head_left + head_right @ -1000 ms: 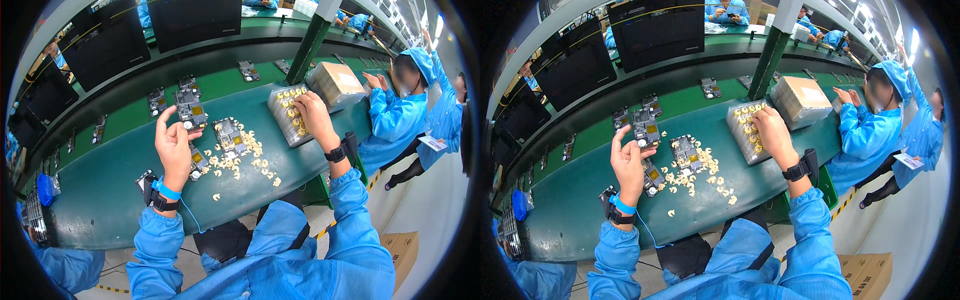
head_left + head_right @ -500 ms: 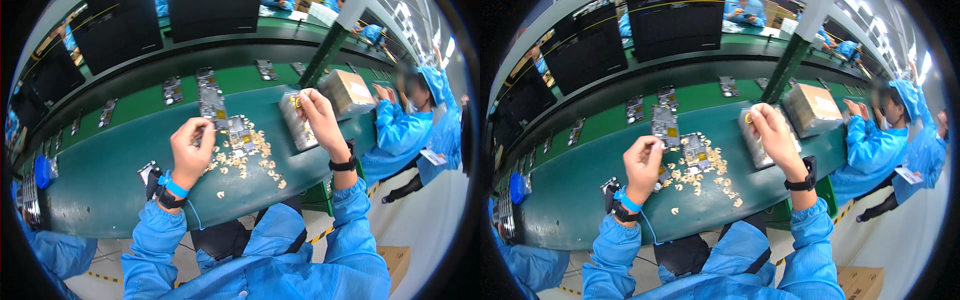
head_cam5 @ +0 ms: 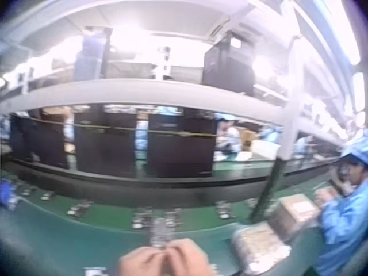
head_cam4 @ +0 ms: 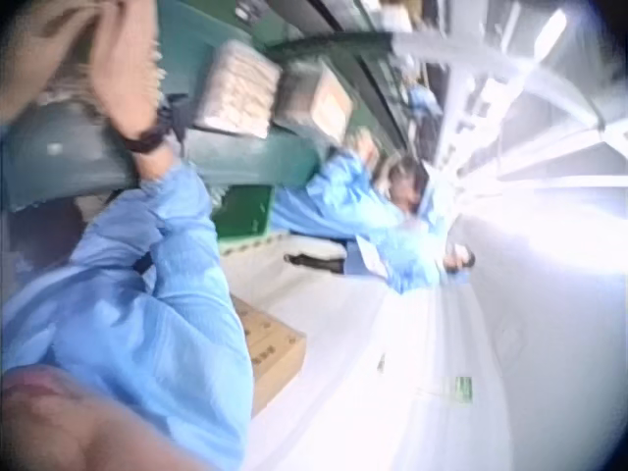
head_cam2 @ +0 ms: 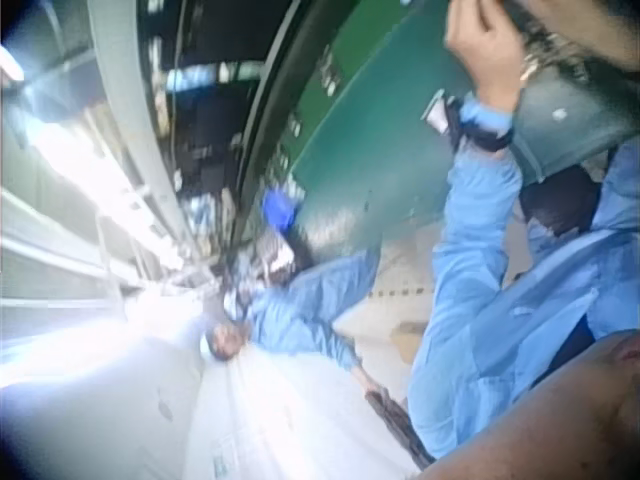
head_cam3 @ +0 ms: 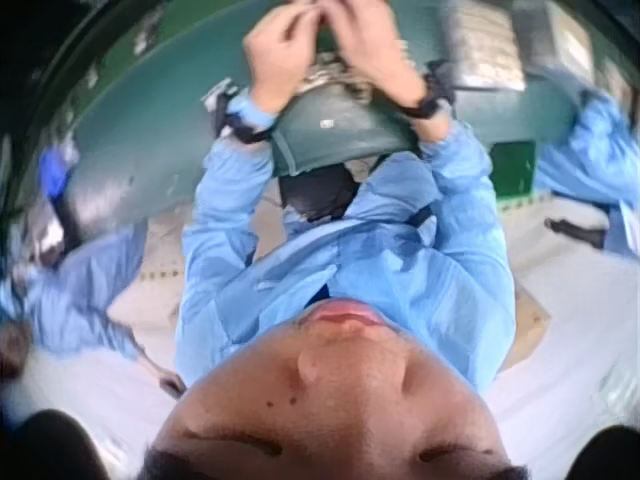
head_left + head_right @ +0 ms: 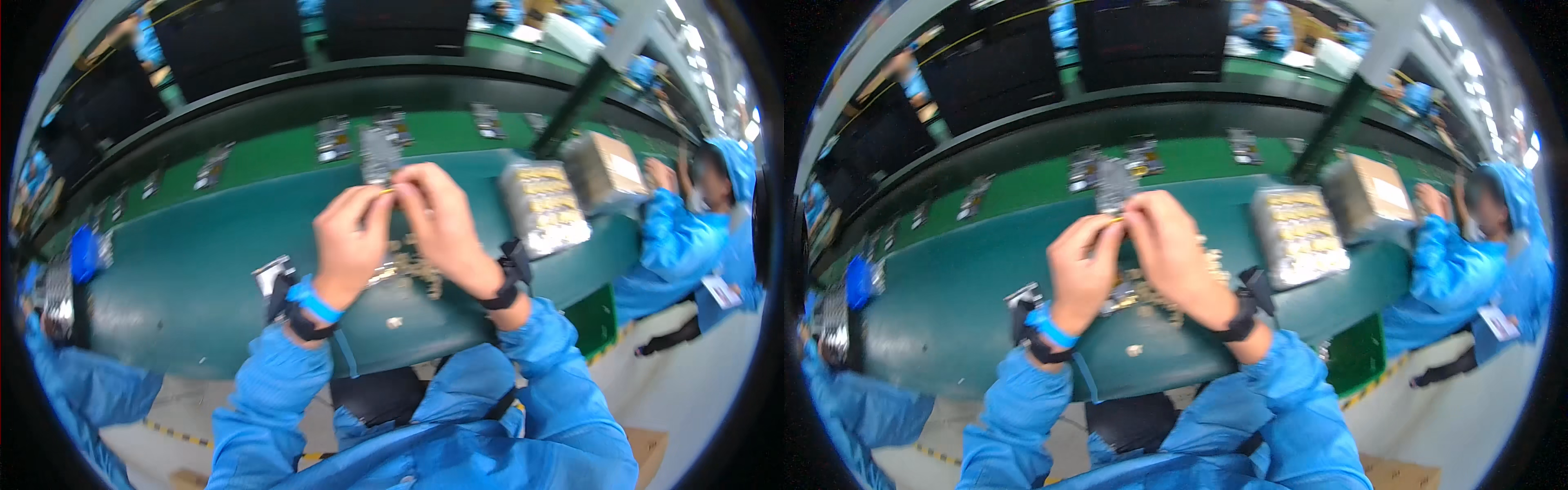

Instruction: Assembling internal components of mobile devices on a production line.

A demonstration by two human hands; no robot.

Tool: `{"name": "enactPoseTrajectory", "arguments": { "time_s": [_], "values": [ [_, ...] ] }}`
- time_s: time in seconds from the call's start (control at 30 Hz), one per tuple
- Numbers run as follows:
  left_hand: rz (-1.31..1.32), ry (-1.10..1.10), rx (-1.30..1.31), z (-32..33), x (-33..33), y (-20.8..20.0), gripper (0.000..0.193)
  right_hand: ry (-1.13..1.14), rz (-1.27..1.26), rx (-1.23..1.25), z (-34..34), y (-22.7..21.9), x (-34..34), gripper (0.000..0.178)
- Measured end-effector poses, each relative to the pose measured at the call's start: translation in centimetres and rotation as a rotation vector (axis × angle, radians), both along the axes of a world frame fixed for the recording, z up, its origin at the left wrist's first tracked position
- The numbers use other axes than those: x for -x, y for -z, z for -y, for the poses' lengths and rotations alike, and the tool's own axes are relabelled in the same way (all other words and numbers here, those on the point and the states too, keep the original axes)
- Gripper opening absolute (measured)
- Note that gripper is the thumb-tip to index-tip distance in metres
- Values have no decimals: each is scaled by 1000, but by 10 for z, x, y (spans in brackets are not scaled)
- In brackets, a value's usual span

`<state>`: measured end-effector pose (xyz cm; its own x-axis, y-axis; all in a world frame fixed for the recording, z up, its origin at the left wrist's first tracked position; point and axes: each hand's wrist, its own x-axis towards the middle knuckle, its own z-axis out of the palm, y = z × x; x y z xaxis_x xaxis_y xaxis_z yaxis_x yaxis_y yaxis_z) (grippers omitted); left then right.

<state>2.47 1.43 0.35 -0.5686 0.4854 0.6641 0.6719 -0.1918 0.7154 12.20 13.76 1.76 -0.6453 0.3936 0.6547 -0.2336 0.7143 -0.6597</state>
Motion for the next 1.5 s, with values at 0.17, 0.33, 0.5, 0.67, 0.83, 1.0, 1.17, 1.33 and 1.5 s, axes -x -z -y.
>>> {"name": "enactPoseTrajectory", "arguments": {
  "time_s": [0.17,0.33,0.5,0.67,0.83,1.0,1.17,1.33,1.5],
  "values": [
    [-71,-68,179,17,4,-11,10,-172,42,-348,-10,-1,5,20],
    [129,142,229,4,12,8,8,-261,102,-122,-31,-25,-19,10],
    [333,266,58,-1,-2,13,11,-262,119,234,-20,-21,-28,14],
    [313,262,85,4,1,19,15,-223,68,184,-15,-14,-30,11],
    [142,238,127,3,6,18,15,-57,-17,-326,-26,-16,-27,11],
    [-10,164,209,2,13,6,10,-152,212,-488,-36,-28,-19,11],
    [88,148,220,23,23,7,19,-305,199,-255,-31,-27,-1,12],
    [207,91,161,-3,-2,2,17,-197,149,-11,-37,-19,-17,15],
    [274,20,-68,-3,5,19,14,-142,132,161,-21,-6,4,9]
  ]
}}
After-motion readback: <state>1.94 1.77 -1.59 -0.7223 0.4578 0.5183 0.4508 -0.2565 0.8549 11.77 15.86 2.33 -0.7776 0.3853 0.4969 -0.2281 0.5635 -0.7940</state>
